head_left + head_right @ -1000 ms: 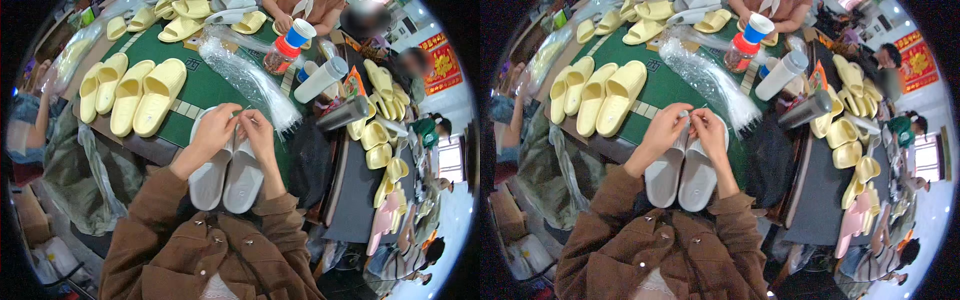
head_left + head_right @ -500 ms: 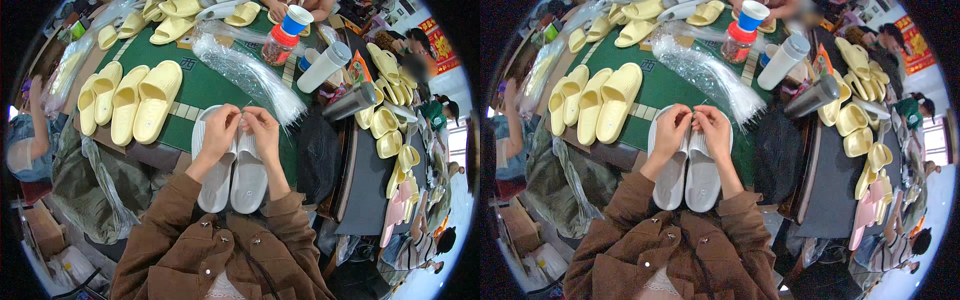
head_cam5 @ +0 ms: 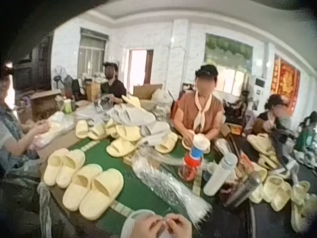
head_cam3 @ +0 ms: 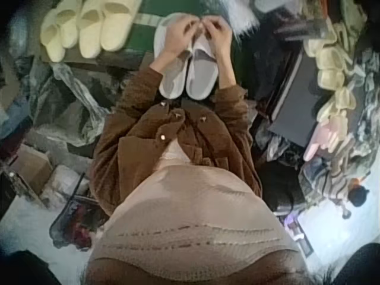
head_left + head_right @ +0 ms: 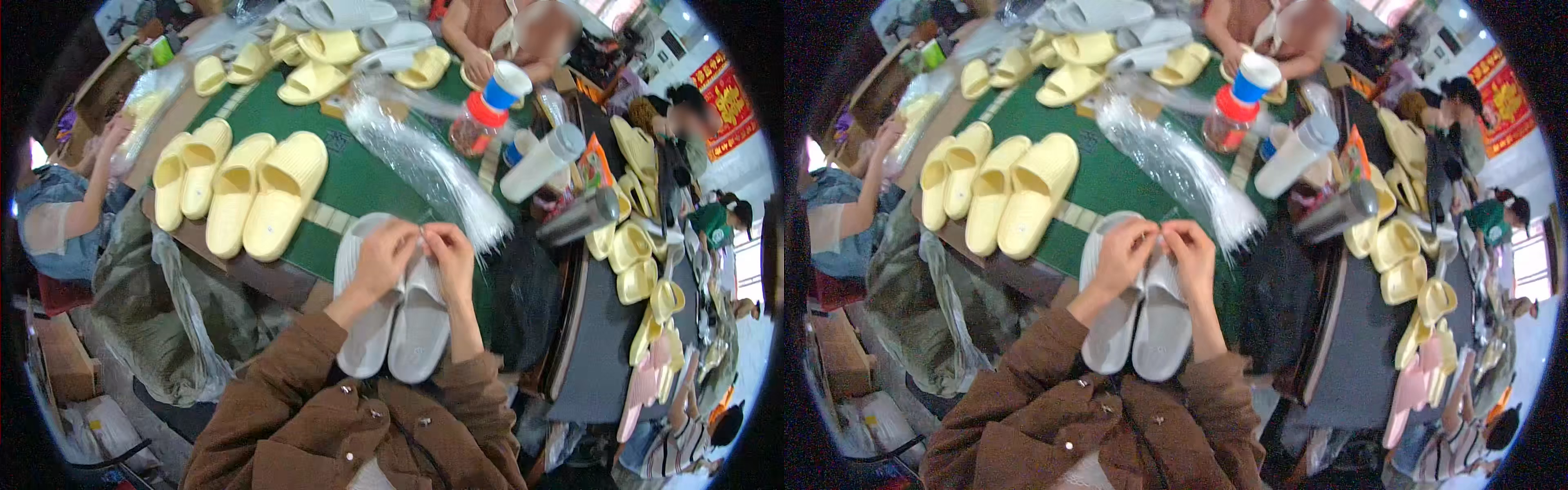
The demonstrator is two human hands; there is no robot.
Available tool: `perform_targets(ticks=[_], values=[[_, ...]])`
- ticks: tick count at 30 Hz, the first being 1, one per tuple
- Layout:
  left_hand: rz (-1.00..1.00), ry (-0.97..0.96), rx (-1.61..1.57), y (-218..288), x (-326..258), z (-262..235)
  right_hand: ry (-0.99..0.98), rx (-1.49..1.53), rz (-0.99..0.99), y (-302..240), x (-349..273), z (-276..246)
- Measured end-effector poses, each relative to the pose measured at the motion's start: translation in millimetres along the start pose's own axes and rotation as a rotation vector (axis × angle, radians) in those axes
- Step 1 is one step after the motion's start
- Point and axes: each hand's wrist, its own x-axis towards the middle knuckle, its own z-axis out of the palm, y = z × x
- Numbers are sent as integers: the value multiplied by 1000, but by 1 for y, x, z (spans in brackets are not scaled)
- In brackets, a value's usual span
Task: The person pairs slippers together by threading plastic tag fasteners through each pair by hand, locking the fasteners, and setting the slippers aside.
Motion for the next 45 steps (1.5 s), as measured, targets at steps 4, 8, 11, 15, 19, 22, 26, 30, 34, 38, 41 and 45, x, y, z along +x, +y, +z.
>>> perform_targets(ticks=[4,8,11,15,19,22,26,30,34,38,41,45], values=[[4,15,-35,-1,-6,8,-11,-11,-37,9,-4,-7],[31,62,-24,2,-7,3,-27,66,-4,6,-8,2],[34,52,-29,7,-5,2,-11,136,15,5,-6,-1],[13,48,-32,1,-3,5,44,244,-5,10,0,-5],[6,44,-22,-1,-3,5,-7,234,-18,5,-1,0],[76,88,-2,-2,-4,7,-38,131,31,1,-5,2],[45,69,-22,0,-6,8,-25,98,-82,15,-4,-5],[31,72,-9,5,-8,6,46,49,-162,15,-8,-7],[191,118,80,5,0,2,31,105,-108,4,-6,-4],[235,130,213,-1,8,0,8,238,-28,1,0,-4],[80,99,78,6,5,5,38,368,-43,-5,2,-6],[88,105,88,0,1,4,80,468,-73,-2,-6,-6]])
